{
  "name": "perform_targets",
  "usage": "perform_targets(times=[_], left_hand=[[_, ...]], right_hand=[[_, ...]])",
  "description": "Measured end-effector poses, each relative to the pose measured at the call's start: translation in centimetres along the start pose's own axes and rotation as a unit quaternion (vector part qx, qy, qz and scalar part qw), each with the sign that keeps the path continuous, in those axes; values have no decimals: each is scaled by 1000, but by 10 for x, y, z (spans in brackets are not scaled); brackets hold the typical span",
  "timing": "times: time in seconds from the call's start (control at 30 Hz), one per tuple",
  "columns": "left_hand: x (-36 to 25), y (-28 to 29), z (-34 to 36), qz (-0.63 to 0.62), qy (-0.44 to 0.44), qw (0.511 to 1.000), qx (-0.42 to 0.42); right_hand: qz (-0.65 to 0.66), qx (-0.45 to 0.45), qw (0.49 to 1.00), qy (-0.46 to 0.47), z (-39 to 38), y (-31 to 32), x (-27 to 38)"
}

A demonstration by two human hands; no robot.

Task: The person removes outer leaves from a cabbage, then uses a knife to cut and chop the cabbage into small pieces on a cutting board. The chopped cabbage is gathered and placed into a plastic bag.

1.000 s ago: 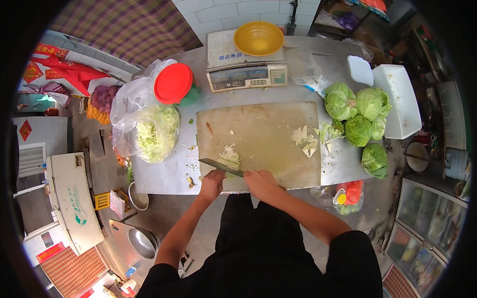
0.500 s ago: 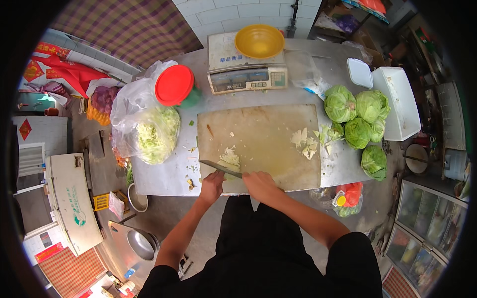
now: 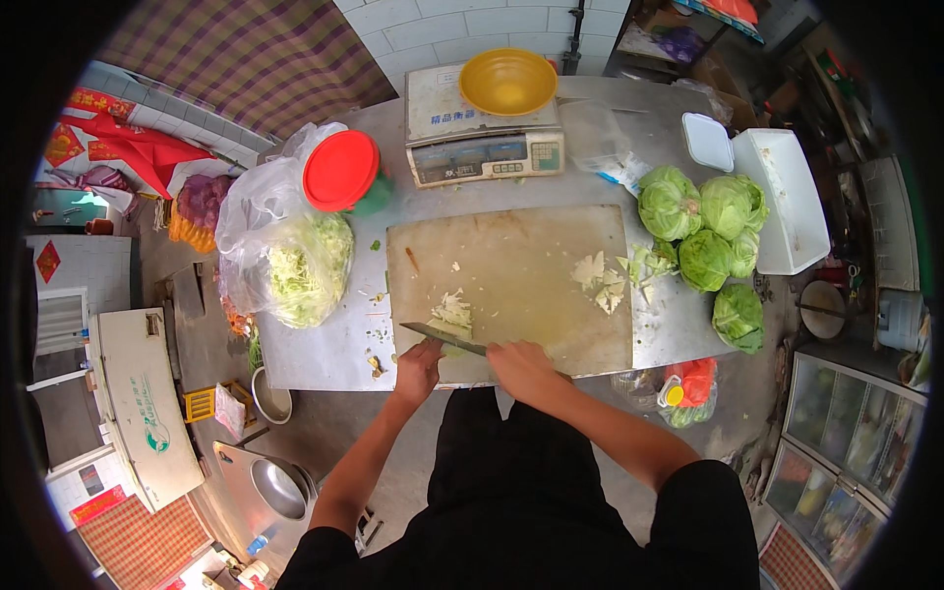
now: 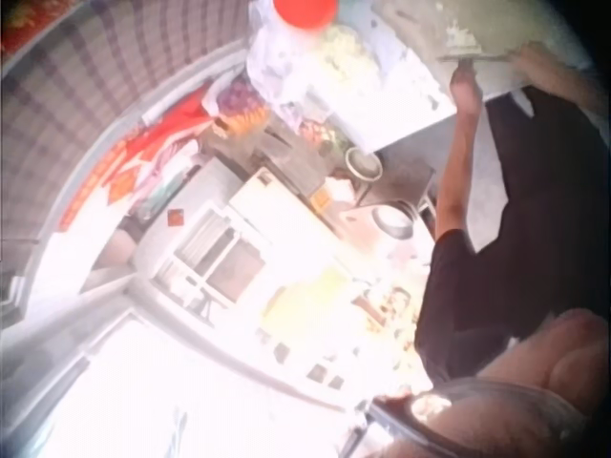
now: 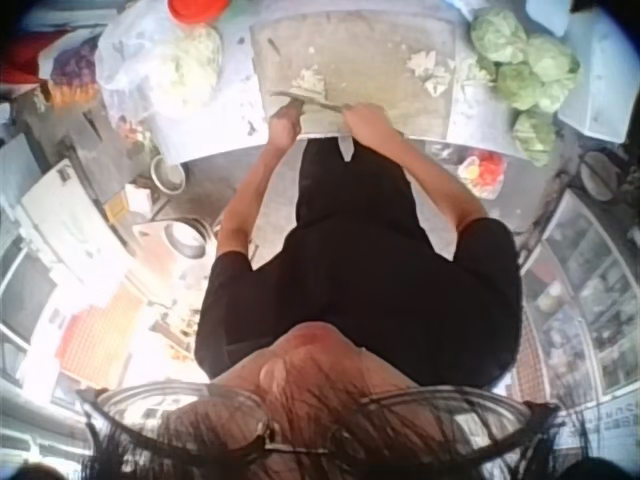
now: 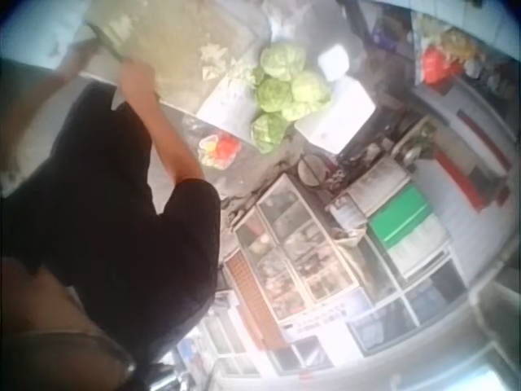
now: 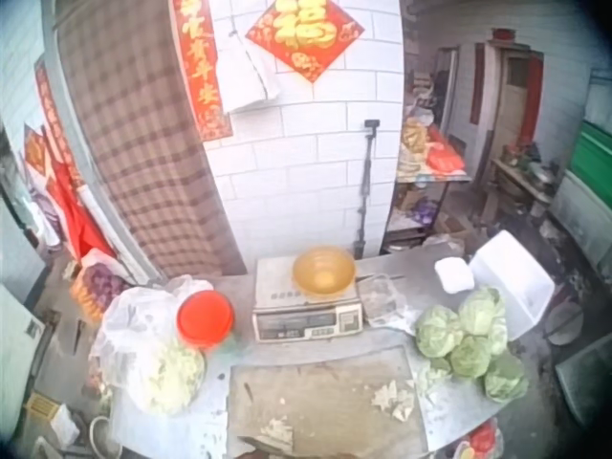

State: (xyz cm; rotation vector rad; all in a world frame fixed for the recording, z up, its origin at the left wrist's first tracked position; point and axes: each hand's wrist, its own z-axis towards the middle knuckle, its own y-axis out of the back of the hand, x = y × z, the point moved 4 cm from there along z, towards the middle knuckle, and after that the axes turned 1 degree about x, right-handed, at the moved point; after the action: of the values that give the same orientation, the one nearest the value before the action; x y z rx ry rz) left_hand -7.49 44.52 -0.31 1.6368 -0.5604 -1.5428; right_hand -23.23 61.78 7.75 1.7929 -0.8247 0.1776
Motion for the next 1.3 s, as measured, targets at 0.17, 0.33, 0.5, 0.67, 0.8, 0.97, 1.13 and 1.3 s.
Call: perform_targets(times=[0.17,0.33,0.5,0.67,0.8,0.97,1.13,1.3], left_hand=[[-11,10,7,7,-21,999,-27],[-36,31,14,91,30,989,111],[-43,29,15,158,-14,980,118],[-17,11,18,174,-6,970,170],[-8,9,21,176,30,960,215],[-1,7,20,207,-13,952,225],[2,9,14,208,-39,948,238],[-5,12,14,208,-70,949,228]], right_hand=[[15,-39,999,-1,60,-61,-16],[11,-29,999,-15,69,-71,-13],[30,-46,998,-7,44,-46,-9],[33,-38,999,-13,34,-59,-27],[27,-22,999,10,29,-37,-13],[40,-12,999,-16,37,-52,-11],[67,-21,998,-2,36,-30,6],[57,-20,998,-14,51,-55,0]])
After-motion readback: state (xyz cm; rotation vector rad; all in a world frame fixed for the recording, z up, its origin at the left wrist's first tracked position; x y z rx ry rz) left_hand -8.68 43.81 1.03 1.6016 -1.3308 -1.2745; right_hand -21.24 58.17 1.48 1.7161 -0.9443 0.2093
